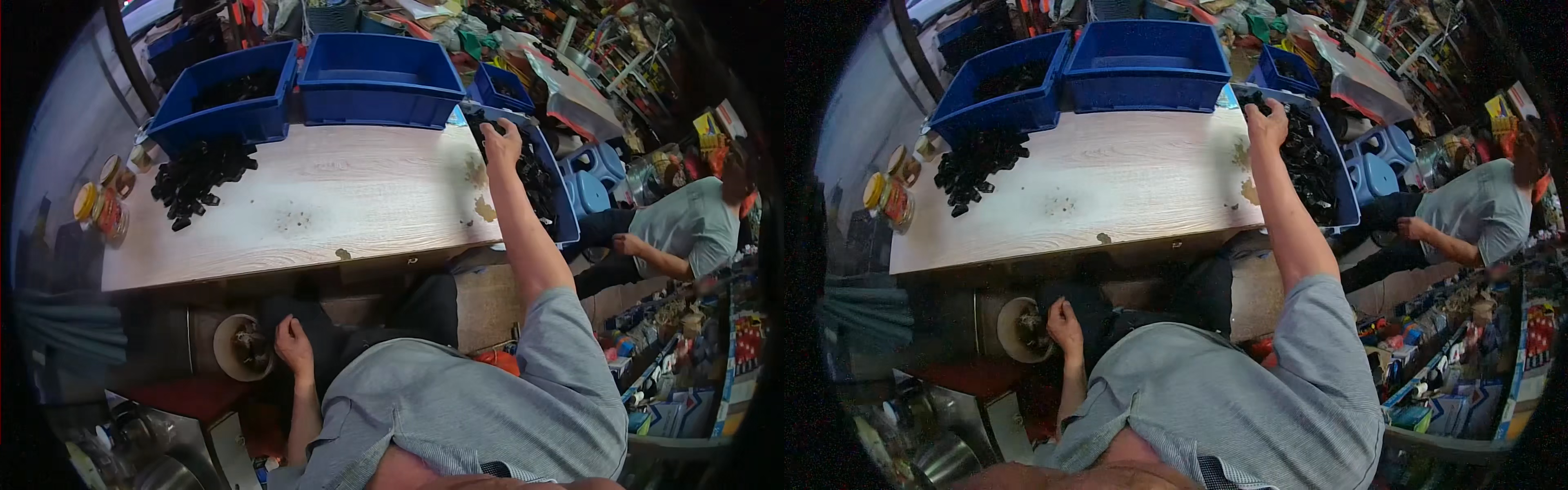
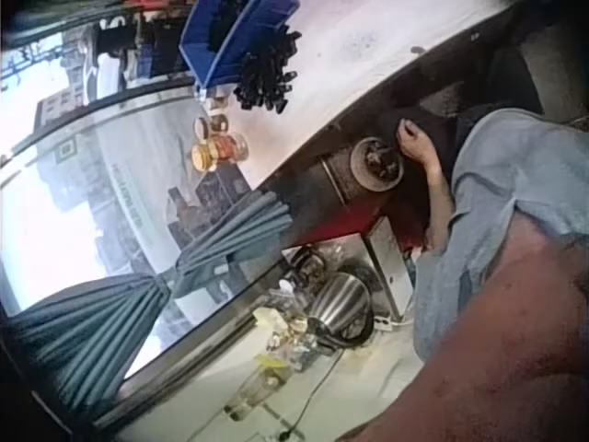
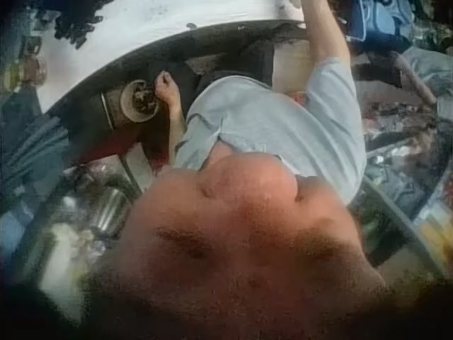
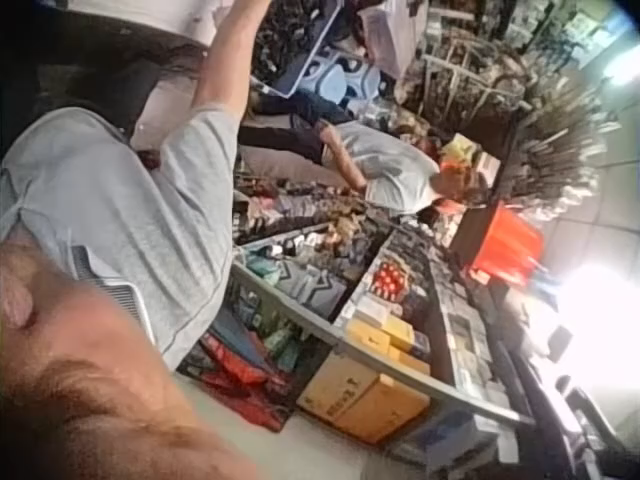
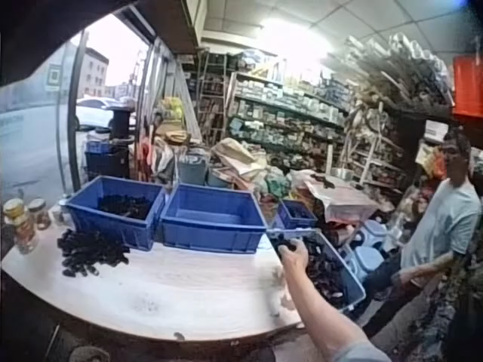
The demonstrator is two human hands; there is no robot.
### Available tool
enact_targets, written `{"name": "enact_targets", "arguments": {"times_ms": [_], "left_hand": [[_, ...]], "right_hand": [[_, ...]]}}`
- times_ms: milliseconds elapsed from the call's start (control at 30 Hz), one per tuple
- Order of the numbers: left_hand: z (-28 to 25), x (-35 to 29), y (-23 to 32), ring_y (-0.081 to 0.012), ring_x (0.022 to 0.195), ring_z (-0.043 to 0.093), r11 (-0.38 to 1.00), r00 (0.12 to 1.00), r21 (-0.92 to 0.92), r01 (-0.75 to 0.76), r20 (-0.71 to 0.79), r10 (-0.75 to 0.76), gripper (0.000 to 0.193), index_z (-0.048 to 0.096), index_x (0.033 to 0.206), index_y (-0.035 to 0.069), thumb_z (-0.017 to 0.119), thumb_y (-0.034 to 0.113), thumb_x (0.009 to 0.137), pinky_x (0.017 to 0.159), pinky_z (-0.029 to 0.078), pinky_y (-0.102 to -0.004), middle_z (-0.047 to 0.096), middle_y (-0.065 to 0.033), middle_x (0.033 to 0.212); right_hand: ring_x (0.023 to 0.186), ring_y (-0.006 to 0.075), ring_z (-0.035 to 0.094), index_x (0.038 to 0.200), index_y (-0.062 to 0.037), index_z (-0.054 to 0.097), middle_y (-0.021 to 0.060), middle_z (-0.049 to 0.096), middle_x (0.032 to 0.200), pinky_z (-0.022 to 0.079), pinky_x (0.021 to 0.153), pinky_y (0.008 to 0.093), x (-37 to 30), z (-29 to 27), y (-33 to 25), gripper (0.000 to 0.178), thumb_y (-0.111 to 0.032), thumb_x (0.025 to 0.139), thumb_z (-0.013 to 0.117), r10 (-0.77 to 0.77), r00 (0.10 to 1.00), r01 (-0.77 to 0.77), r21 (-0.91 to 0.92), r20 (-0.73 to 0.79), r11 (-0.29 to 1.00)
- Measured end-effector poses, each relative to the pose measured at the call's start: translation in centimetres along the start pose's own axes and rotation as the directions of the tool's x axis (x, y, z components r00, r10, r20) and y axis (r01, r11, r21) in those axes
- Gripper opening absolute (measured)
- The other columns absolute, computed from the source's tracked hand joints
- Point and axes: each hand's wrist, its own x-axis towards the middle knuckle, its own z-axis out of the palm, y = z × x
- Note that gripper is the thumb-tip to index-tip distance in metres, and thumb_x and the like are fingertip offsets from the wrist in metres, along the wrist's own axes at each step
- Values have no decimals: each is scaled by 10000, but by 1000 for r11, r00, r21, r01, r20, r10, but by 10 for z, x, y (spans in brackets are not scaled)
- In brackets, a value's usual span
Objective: Assembling small black plastic components at a workbench.
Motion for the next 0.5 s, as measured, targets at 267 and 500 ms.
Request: {"name": "enact_targets", "arguments": {"times_ms": [267, 500], "left_hand": [[-3, -1, 8, -359, 911, 694, 999, 1000, -31, -17, -4, 16, 180, 719, 1043, -11, 637, 110, 939, 805, 544, -404, 711, -204, 1005], [-7, -2, 4, -364, 933, 693, 997, 997, 40, -67, 29, 65, 198, 720, 1049, -14, 643, 124, 930, 832, 542, -401, 713, -203, 1021]], "right_hand": [[849, 202, 675, 1232, 14, 669, 134, 707, 1087, 525, 758, 318, -17, 11, 18, 540, -222, 767, 810, 21, 998, -25, 68, 67, 997], [867, 194, 667, 1140, -14, 728, 114, 733, 1035, 522, 800, 321, -31, 12, 29, 438, -244, 775, 801, -26, 1000, 26, 6, -14, 1000]]}}
